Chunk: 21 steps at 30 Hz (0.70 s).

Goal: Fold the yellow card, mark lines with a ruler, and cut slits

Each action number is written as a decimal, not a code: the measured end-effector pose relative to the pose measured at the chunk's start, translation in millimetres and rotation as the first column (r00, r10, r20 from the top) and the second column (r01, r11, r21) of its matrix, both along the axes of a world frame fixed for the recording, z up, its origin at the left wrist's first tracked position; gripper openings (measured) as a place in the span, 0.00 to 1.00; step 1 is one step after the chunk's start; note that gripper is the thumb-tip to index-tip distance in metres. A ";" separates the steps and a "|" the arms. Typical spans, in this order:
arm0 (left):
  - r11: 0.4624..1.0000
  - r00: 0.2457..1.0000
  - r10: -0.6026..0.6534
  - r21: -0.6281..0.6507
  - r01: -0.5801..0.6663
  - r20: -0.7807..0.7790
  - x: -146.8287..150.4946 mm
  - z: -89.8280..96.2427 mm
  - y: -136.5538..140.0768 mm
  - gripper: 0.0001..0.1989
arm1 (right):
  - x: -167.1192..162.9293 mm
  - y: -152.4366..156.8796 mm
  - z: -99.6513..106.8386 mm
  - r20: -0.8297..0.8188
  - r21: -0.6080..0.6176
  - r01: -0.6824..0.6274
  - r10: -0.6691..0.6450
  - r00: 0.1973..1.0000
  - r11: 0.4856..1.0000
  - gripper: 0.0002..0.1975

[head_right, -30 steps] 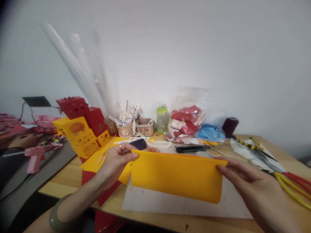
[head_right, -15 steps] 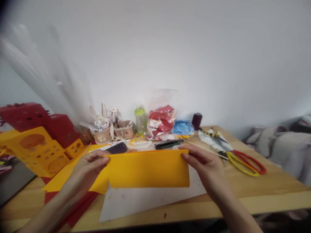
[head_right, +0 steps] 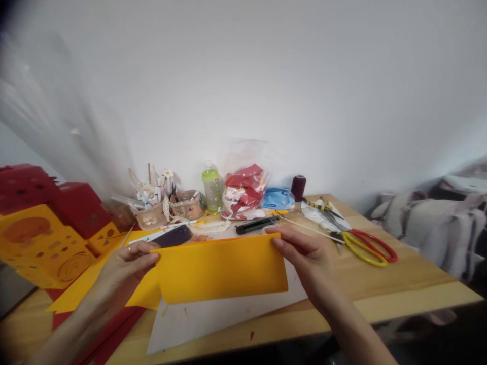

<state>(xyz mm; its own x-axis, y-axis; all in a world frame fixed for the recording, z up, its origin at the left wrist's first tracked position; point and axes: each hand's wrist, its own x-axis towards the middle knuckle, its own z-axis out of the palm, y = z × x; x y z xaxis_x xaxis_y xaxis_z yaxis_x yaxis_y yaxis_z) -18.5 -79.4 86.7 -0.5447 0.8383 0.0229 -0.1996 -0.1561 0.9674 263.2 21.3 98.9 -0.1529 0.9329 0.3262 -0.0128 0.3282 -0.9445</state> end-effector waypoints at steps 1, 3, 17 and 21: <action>1.000 1.000 -0.001 -0.002 0.001 0.001 -0.2 -0.4 -0.3 0.12 | 0.1 0.2 -0.6 0.003 -0.002 -0.004 0.004 1.000 1.000 0.11; 1.000 1.000 0.000 0.004 0.000 -0.003 -1.0 -1.5 -1.0 0.12 | 0.4 1.2 -2.4 0.006 -0.010 -0.012 0.012 1.000 1.000 0.11; 0.992 0.991 -0.014 0.119 0.031 -0.136 3.1 2.3 -1.3 0.07 | 13.7 16.4 -12.8 0.177 -0.058 0.169 -0.156 0.972 0.984 0.15; 0.988 0.989 -0.037 0.141 0.058 -0.143 5.6 4.5 -3.5 0.07 | 18.5 22.3 -19.5 0.250 -0.014 0.206 -0.196 0.948 0.978 0.10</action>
